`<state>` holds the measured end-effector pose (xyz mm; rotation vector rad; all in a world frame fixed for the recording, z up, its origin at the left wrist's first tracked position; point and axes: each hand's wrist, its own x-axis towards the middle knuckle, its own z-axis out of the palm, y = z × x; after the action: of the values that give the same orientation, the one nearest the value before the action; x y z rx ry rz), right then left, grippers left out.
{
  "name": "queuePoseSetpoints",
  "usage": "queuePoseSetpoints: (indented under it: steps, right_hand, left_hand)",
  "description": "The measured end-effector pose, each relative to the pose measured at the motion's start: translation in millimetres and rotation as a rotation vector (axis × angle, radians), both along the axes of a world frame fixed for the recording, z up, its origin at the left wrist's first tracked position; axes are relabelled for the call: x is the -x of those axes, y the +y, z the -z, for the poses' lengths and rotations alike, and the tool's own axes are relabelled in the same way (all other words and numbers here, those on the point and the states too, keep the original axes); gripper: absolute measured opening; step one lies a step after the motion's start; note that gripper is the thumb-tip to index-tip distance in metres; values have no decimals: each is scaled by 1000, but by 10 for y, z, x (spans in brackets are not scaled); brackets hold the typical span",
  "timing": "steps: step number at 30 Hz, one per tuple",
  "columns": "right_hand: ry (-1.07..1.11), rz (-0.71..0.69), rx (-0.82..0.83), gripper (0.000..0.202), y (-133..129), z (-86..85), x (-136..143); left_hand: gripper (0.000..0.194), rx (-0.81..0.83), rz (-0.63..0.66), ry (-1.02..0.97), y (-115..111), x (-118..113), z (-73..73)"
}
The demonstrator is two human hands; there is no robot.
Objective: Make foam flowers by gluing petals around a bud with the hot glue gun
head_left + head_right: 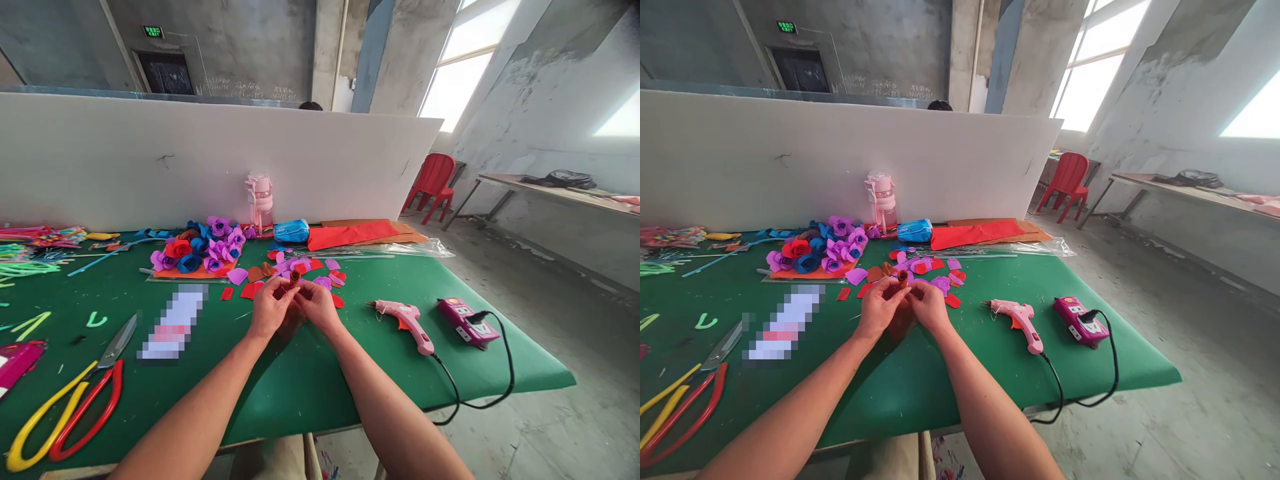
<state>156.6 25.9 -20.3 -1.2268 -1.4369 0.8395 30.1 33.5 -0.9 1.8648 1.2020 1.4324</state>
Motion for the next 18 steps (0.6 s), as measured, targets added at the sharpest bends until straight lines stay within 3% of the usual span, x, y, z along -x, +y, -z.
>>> queuePoseSetpoints:
  steps: [18]
  right_hand:
    - [21, -12, 5, 18, -26, -43, 7]
  left_hand:
    - [16, 69, 38, -83, 10, 4, 3]
